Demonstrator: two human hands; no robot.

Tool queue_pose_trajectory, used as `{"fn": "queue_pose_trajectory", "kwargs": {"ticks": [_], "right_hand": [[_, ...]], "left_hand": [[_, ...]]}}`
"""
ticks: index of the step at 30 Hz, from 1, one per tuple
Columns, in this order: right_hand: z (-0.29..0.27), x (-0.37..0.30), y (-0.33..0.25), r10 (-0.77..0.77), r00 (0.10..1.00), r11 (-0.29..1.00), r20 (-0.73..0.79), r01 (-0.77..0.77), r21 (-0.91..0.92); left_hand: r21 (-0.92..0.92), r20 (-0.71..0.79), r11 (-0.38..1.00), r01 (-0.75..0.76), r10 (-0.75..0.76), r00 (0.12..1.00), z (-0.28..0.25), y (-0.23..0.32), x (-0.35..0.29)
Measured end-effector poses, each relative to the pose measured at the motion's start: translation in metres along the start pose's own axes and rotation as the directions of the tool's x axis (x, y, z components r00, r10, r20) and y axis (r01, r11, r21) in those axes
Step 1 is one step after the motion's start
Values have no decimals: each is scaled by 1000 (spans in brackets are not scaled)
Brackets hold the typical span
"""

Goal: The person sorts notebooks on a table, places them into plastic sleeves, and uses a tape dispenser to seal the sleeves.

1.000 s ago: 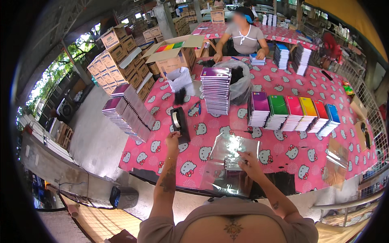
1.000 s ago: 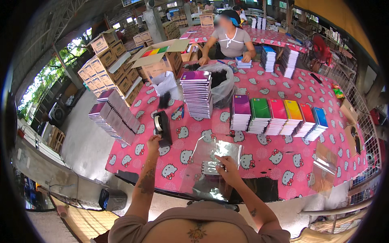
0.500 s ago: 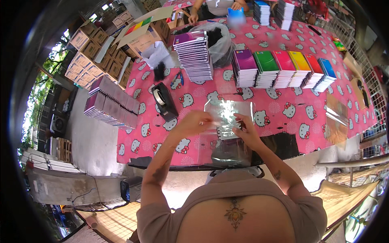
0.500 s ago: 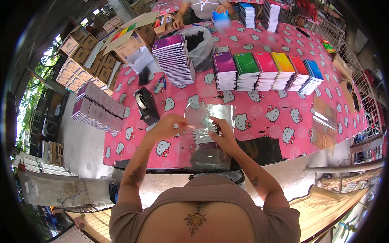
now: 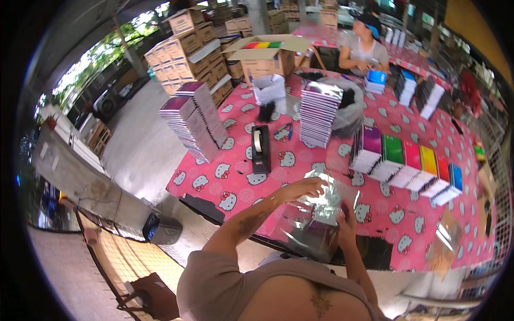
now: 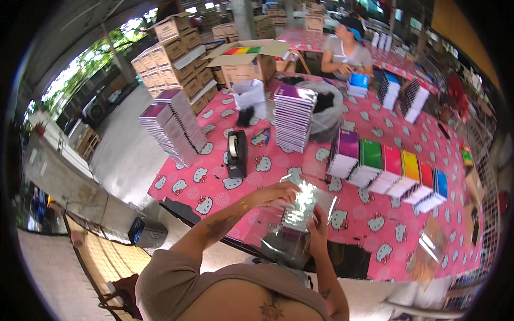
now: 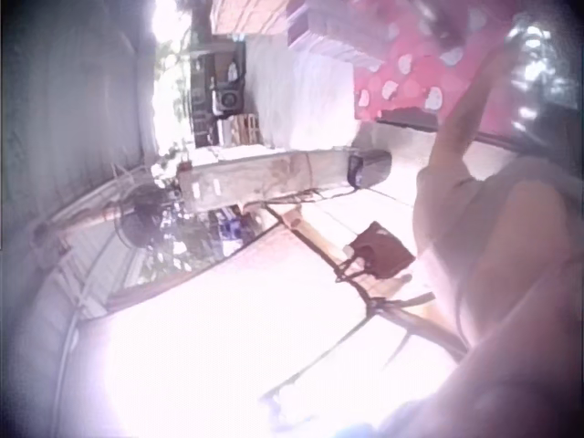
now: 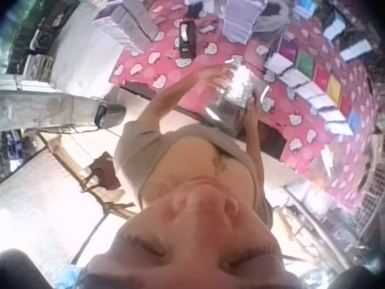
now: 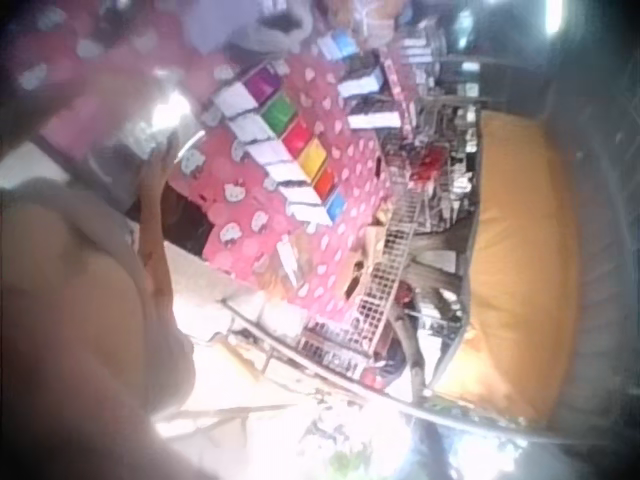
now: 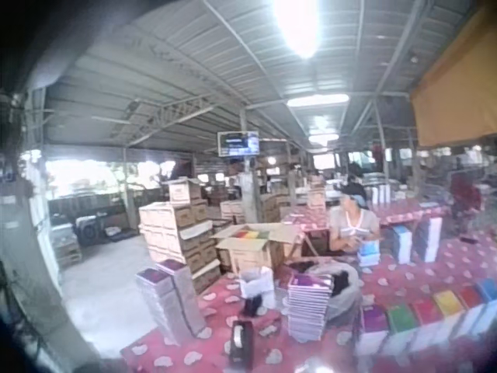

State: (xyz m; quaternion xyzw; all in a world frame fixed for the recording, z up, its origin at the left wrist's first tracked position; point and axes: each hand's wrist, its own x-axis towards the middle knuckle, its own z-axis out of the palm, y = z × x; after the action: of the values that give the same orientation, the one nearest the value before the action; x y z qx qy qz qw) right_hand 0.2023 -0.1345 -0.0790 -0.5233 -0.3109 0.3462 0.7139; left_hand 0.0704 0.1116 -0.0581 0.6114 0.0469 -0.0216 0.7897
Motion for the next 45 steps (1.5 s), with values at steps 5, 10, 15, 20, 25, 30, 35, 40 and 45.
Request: {"fn": "queue_pose_trajectory", "kwargs": {"ticks": [5, 10, 15, 20, 25, 30, 35, 40, 45], "right_hand": [[28, -17, -6, 3, 993, 979, 120, -27, 202], [33, -1, -32, -1, 988, 999, 154, -5, 40], [38, 0, -44, -13, 996, 977, 90, 32, -213], [104, -6, -110, -90, 856, 977, 509, 175, -121], [184, -16, -247, -429, 257, 829, 866, 493, 264], [192, -10, -267, -519, 50, 774, 853, 450, 445], [154, 0, -269, -526, 86, 772, 846, 465, 433], [85, -1, -276, -467, 157, 795, 870, 506, 335], [-29, 4, -267, -328, 335, 823, 884, 560, 93]], "left_hand": [[703, -432, 710, 33, 390, 814, 99, -45, -52], [652, -584, 757, -33, 530, 614, 90, 8, -143], [231, -968, 956, -182, 206, -144, -22, -1, -278], [-14, -692, 904, 427, 299, -656, -174, -44, -404], [-40, -838, 914, 404, 189, -512, -216, -35, -397], [-270, -420, 851, 451, 317, -850, -199, -35, -328], [181, -460, 777, 602, 608, -647, -138, -18, -273], [764, -496, 573, 297, 816, -297, -46, 39, -68], [884, -439, 459, -89, 880, 182, 101, 76, 114]]}}
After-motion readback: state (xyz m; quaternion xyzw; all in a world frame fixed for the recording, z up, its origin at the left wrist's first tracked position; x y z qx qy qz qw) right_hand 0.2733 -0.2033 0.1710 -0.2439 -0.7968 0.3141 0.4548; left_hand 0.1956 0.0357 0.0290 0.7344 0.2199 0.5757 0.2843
